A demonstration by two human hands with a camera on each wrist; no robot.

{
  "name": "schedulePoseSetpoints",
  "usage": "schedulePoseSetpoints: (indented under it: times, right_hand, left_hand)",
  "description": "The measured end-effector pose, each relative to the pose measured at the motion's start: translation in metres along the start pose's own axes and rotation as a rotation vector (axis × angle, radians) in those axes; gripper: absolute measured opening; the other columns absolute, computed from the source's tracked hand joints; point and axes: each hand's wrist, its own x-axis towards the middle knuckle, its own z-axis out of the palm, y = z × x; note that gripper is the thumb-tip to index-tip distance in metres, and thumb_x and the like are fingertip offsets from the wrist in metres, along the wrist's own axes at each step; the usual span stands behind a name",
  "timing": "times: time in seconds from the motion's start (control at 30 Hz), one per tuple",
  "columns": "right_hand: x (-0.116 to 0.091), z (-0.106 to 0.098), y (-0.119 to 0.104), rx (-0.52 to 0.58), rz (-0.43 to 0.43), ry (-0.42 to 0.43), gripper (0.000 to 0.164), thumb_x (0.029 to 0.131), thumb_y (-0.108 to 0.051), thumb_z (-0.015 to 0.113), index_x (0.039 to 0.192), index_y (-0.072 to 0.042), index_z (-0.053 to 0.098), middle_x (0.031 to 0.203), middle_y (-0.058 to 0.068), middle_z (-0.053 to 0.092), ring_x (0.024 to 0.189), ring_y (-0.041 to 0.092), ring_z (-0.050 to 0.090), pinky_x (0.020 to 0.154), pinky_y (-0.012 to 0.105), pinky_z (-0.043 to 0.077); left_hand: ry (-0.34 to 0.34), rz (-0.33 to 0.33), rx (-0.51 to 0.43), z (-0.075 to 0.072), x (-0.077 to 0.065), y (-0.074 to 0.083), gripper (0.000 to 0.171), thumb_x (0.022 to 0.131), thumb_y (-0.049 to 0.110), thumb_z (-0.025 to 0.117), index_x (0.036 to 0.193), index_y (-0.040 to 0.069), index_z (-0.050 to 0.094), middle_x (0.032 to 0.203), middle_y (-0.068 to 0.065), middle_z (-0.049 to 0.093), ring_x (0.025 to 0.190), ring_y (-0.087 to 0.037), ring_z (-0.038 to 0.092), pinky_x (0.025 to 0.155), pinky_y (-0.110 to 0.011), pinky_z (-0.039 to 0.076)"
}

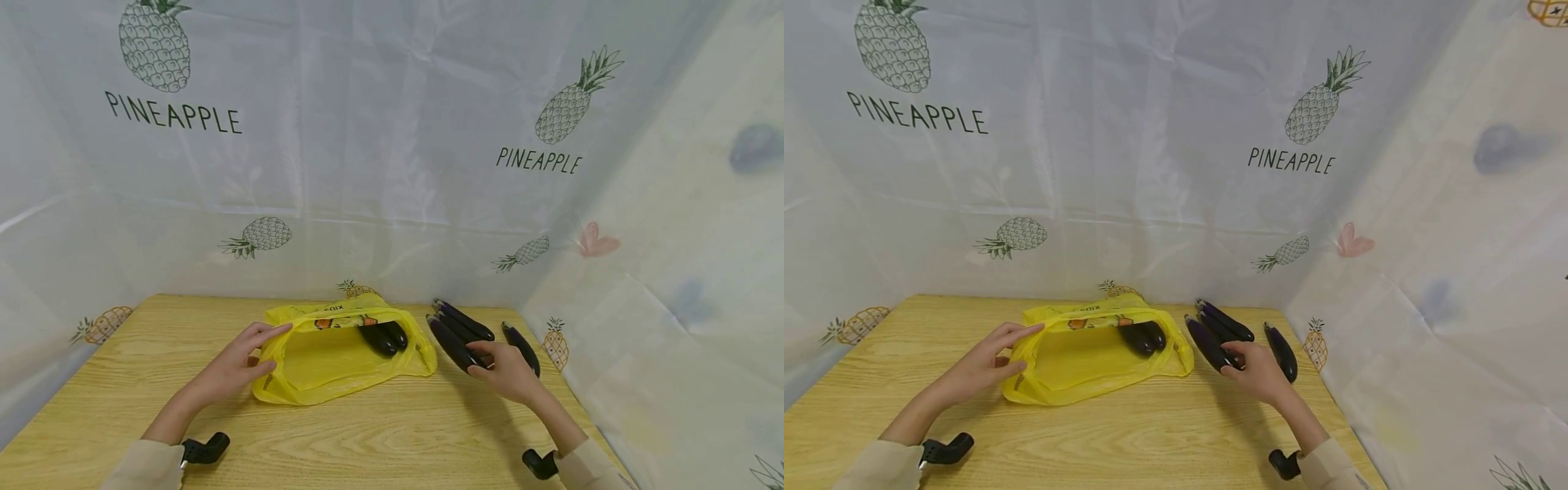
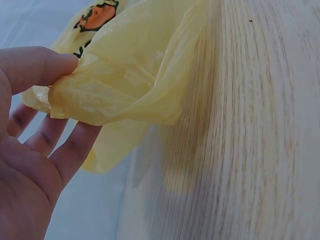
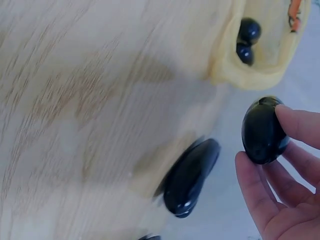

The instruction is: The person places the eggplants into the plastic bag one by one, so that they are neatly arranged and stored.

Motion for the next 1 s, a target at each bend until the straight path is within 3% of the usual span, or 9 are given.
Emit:
schedulePoseSetpoints:
  times: [0.27, 0.53, 1.0]
  right_hand:
    - [-0.001, -0.003, -0.015, 0.072, -0.072, -0.037, 0.044, 0.098, -0.018, 0.079, 0.137, -0.003, 0.070, 0.128, 0.015, 0.072, 0.096, 0.022, 0.069, 0.078, 0.028, 0.059]
    - [0.000, 0.000, -0.027, 0.066, -0.085, -0.031, 0.043, 0.096, -0.017, 0.081, 0.137, -0.004, 0.071, 0.127, 0.012, 0.073, 0.096, 0.023, 0.071, 0.079, 0.030, 0.060]
    - [0.007, 0.009, -0.042, 0.133, -0.129, -0.123, 0.041, 0.099, -0.019, 0.078, 0.136, -0.005, 0.071, 0.128, 0.012, 0.072, 0.098, 0.024, 0.071, 0.079, 0.027, 0.059]
  left_hand:
    - [-0.002, 0.001, -0.003, 0.000, 0.001, -0.001, 0.071, 0.099, 0.002, 0.073, 0.163, 0.017, 0.045, 0.135, -0.009, 0.050, 0.105, -0.013, 0.048, 0.072, -0.028, 0.049]
    - [-0.003, 0.009, 0.000, 0.001, 0.001, -0.003, 0.071, 0.099, 0.002, 0.073, 0.163, 0.016, 0.045, 0.134, -0.008, 0.051, 0.110, -0.012, 0.048, 0.075, -0.029, 0.051]
    - [0.006, 0.009, -0.005, 0.002, 0.001, -0.001, 0.070, 0.099, 0.001, 0.073, 0.163, 0.014, 0.046, 0.135, -0.008, 0.051, 0.107, -0.013, 0.047, 0.070, -0.028, 0.049]
